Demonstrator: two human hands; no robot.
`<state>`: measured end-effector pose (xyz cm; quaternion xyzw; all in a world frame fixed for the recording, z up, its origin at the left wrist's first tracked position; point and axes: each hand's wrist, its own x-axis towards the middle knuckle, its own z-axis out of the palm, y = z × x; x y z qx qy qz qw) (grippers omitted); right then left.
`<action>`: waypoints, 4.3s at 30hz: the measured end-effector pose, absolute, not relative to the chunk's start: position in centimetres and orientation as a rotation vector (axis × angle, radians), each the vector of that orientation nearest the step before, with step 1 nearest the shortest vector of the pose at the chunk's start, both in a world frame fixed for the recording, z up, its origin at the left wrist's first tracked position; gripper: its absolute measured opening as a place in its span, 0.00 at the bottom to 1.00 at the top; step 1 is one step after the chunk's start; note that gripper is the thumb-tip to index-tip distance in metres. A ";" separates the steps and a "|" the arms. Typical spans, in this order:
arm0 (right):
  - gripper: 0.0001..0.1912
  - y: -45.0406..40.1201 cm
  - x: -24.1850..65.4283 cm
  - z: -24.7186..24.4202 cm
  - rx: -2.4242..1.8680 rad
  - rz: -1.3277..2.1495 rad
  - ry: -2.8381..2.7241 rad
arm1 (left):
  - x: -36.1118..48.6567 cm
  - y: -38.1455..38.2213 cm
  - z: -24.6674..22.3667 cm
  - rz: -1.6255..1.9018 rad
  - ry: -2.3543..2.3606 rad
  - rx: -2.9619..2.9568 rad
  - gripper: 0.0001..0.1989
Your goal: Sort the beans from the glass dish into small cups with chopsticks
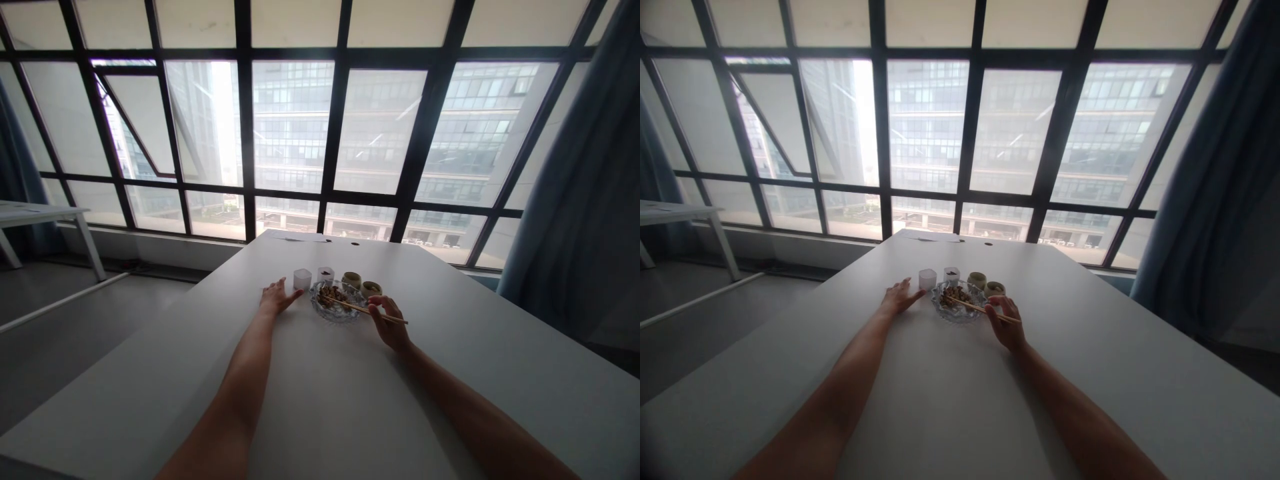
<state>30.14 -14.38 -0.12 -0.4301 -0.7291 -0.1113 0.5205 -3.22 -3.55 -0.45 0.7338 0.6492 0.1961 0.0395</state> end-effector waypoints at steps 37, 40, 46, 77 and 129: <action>0.25 -14.6 28.7 0.0 -1.175 -0.371 -1.953 | -4.9 2.3 -0.3 0.497 1.880 2.370 0.38; 0.35 -14.6 29.0 0.0 -1.228 -0.389 -1.959 | -5.0 2.3 -0.3 0.511 1.863 2.377 0.38; 0.46 -14.0 29.6 -1.1 -1.299 -0.362 -2.047 | -4.9 2.7 -0.4 0.550 1.851 2.383 0.39; 0.23 -9.7 28.1 7.8 -1.137 0.491 -1.766 | -4.6 1.4 -0.3 0.805 1.505 2.427 0.44; 0.22 -11.3 27.6 5.5 -1.162 0.486 -1.677 | -1.3 1.4 -0.3 1.009 1.365 2.362 0.34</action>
